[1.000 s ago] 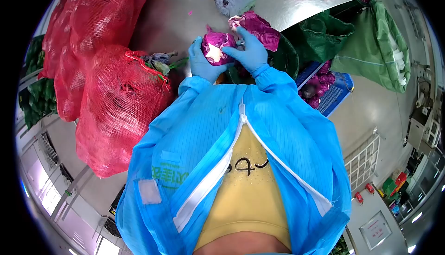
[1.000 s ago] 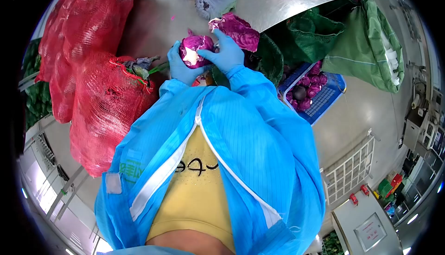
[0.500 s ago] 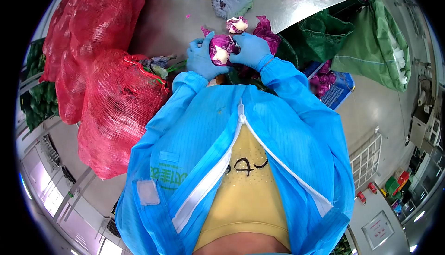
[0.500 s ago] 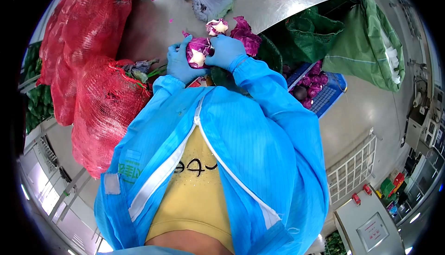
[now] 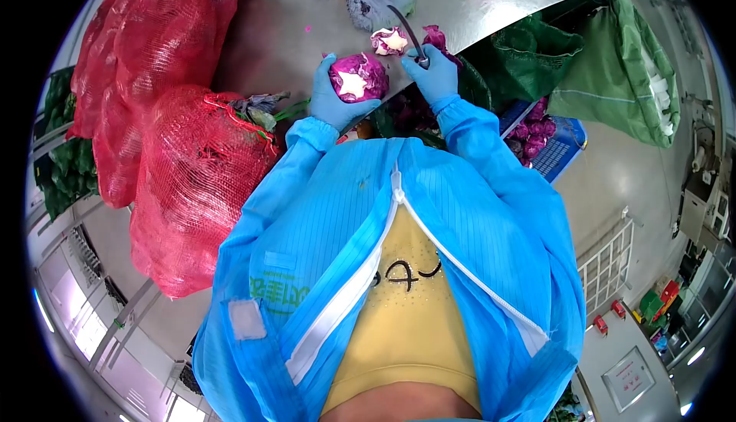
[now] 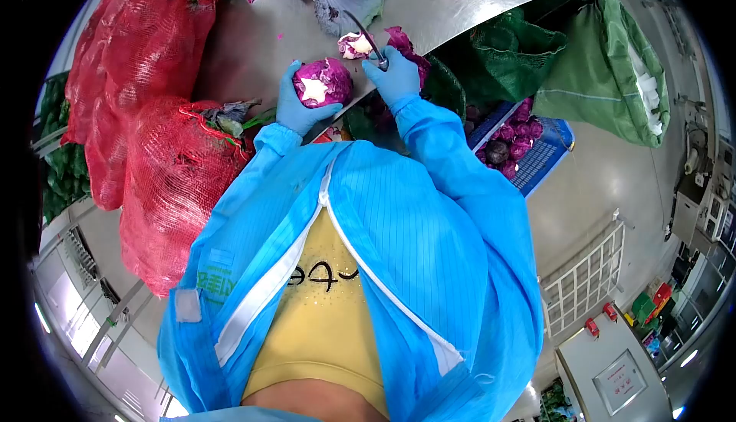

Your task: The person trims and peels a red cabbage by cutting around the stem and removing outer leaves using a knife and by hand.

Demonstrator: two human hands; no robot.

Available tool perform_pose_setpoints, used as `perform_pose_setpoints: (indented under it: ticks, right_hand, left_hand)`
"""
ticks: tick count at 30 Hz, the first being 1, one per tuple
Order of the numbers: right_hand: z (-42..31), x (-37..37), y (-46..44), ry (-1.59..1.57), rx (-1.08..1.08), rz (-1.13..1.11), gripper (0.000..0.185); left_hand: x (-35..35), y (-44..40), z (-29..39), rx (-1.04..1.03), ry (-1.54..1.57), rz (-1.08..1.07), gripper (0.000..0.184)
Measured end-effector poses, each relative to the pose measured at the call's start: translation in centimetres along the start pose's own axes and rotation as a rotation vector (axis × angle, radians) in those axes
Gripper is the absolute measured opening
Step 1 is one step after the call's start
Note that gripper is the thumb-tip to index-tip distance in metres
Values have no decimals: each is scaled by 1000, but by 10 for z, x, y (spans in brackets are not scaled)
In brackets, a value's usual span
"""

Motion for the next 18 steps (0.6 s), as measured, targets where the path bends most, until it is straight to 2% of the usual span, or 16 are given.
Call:
perform_pose_setpoints:
  ticks: [1, 2, 4, 5, 7, 8, 9, 12, 13, 15, 17, 18]
  right_hand:
    - [3, 1, 4, -117, -63, 51, 31]
    - [2, -7, 11, -85, -50, 1, 34]
    - [-17, -24, 22, -159, 83, 0, 41]
    - [-20, -34, 28, -213, 133, 6, 44]
    - [-39, -44, 34, -121, 189, -116, 46]
    - [-36, -43, 33, -101, 182, -104, 47]
    - [-33, -41, 29, -80, 178, -90, 48]
    - [-17, -49, 25, -177, 91, -185, 47]
    - [-16, -49, 25, -178, 89, -185, 47]
    - [-2, -55, 30, -215, -47, -253, 51]
    - [-4, -54, 34, -209, -42, -282, 55]
    - [-11, -51, 39, -246, -120, -322, 57]
  left_hand:
    - [3, 0, -3, 32, 3, 42, 112]
    - [6, 0, -7, 66, 4, 85, 114]
    - [14, 4, -9, 69, -38, 214, 123]
    - [15, 7, -12, 71, -40, 214, 123]
    - [12, 19, -6, 182, -213, 108, 128]
    - [8, 18, -9, 139, -286, 14, 130]
    - [13, 17, -4, 140, -285, 10, 130]
    - [30, 11, 14, 350, -542, -63, 129]
    - [26, 7, 7, 351, -543, -65, 129]
    - [12, -2, 4, 144, -568, 4, 126]
    - [7, -5, -1, 106, -483, 39, 121]
    - [6, -6, 5, 41, -398, 59, 118]
Point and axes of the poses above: each hand's wrist, its own y-axis away from the middle knuckle, its own x-axis out of the back of the hand, z = x × y, the point moved 10 cm from there along -y, towards the middle knuckle, and after that the axes turned 14 degrees about x, right-handed, at the moved point
